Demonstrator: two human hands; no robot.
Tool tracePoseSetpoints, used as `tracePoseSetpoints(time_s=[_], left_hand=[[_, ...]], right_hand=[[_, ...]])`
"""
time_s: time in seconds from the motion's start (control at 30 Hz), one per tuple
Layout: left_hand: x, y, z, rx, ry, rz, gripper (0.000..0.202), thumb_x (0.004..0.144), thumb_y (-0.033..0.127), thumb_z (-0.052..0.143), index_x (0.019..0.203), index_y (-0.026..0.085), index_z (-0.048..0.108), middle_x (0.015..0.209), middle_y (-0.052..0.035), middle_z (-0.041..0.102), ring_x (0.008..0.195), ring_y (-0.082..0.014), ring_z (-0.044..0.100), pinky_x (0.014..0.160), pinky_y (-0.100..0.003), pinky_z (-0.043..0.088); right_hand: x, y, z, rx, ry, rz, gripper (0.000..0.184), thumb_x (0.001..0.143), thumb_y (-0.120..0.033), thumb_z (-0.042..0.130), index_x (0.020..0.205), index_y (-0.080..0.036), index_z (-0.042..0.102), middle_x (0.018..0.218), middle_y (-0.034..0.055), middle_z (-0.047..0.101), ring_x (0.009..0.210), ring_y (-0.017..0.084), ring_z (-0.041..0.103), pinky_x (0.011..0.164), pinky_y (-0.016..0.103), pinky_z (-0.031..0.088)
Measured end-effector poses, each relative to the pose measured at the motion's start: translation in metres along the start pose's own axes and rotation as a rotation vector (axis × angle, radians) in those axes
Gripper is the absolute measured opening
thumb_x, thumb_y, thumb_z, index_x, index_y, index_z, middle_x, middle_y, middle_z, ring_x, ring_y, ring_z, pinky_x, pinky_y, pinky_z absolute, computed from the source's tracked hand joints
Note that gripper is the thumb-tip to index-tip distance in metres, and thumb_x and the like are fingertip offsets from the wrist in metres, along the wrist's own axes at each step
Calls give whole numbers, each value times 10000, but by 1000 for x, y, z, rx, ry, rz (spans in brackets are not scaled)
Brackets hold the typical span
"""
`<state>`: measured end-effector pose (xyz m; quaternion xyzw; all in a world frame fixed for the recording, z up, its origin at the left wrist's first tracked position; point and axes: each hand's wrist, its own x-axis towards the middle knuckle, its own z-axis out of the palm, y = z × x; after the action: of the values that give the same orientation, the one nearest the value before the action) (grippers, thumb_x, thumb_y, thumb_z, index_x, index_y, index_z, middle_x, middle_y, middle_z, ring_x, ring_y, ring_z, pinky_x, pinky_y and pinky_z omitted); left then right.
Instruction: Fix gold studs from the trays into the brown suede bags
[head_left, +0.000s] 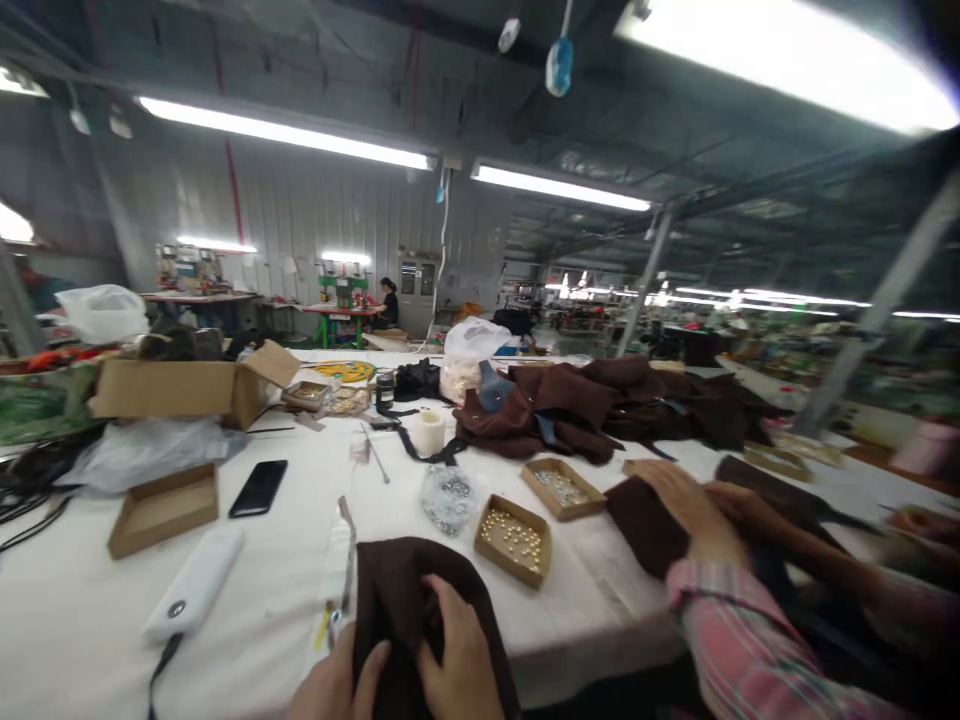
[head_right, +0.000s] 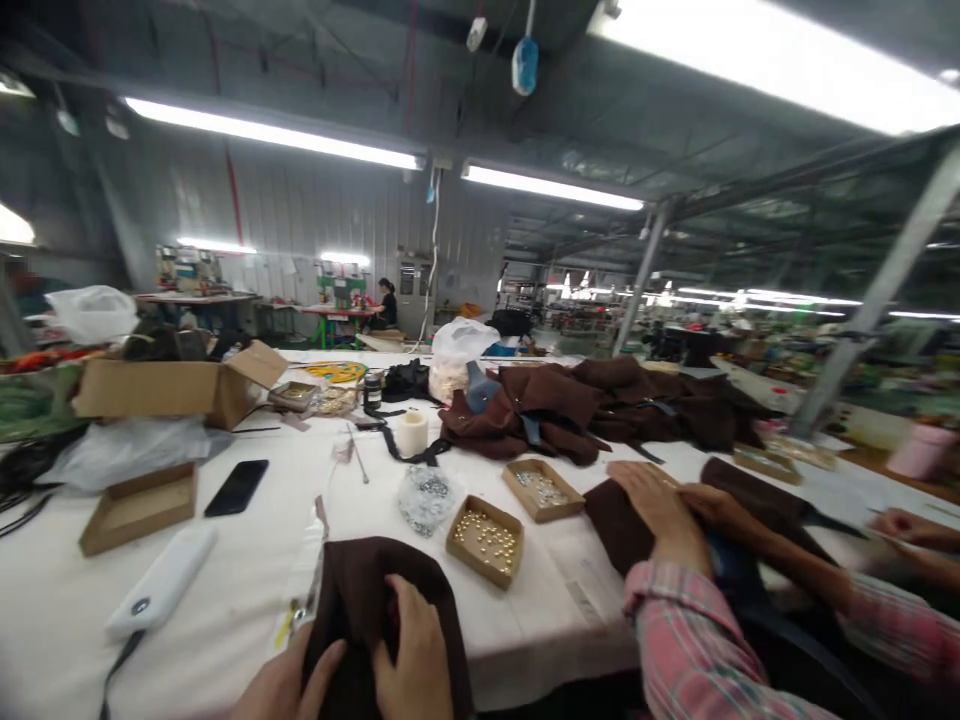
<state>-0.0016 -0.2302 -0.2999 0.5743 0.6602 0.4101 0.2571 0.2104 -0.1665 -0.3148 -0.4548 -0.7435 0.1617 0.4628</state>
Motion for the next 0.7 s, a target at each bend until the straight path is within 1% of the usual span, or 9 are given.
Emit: tracePoseSetpoints(time_s=[0.1,0.17,0.23,0.33,0.4,0.5,0.6,0.67,0.7], left_hand=[[7,12,2,184,4,68,634,1079,508,361,1459,104,668,1233,-304,838,1295,-482,782,1069,-564,608],[11,22,5,208,14,102,640,1112,431,263,1505,72,619,1293,-313,820,1296,-463,783,1055,-561,607],[13,23,8,191,28,118,652,1124,402,260,1600,54,539,1390,-310,789,1329,-433,772,1077,-540,607],[9,3,17,137,75,162,747,1130,403,347,1762,8,299,1653,-326,618,1564,-380,619,1259,-507,531],[5,-14,22,91,102,213,784,1143,408,387,1803,28,203,1783,-311,468,1680,-360,479,1356,-524,451],[3,-24,27,28,124,266,732,1171,396,366,1817,92,203,1843,-278,383,1729,-351,391,1399,-592,401],[5,-13,24,-6,145,334,690,1169,342,391,1819,167,241,1846,-229,410,1720,-328,412,1400,-588,409],[8,-7,20,32,176,355,730,1153,355,475,1826,185,251,1818,-219,463,1680,-340,475,1375,-578,446],[10,-6,18,72,183,348,750,1145,391,518,1823,176,279,1788,-228,503,1645,-359,518,1351,-581,474]], right_hand=[[1,23,12,4,83,16,559,979,-337,674,1531,-250,670,1487,136,775,1295,376,769,1099,554,654],[5,32,16,-2,115,28,549,1000,-395,667,1527,-242,659,1493,149,770,1313,394,761,1106,586,647],[8,35,17,-15,118,30,539,1012,-414,664,1521,-237,653,1492,157,768,1323,401,754,1120,609,633],[5,33,16,-47,117,25,511,1027,-379,652,1517,-235,653,1478,158,770,1315,392,751,1134,613,620],[1,29,16,-69,125,20,489,1044,-361,642,1516,-232,656,1475,159,768,1316,386,745,1135,608,615],[-1,25,22,-99,138,10,472,1063,-349,632,1517,-222,658,1486,167,761,1325,386,733,1132,605,611],[7,20,24,-126,129,11,487,1076,-321,587,1545,-206,656,1519,176,745,1370,391,714,1176,622,583],[18,8,15,-139,45,9,519,1067,-298,577,1570,-206,668,1534,174,739,1412,395,699,1209,622,563],[26,-1,6,-139,-36,2,541,1043,-288,606,1573,-213,684,1539,169,740,1429,398,694,1216,610,560]])
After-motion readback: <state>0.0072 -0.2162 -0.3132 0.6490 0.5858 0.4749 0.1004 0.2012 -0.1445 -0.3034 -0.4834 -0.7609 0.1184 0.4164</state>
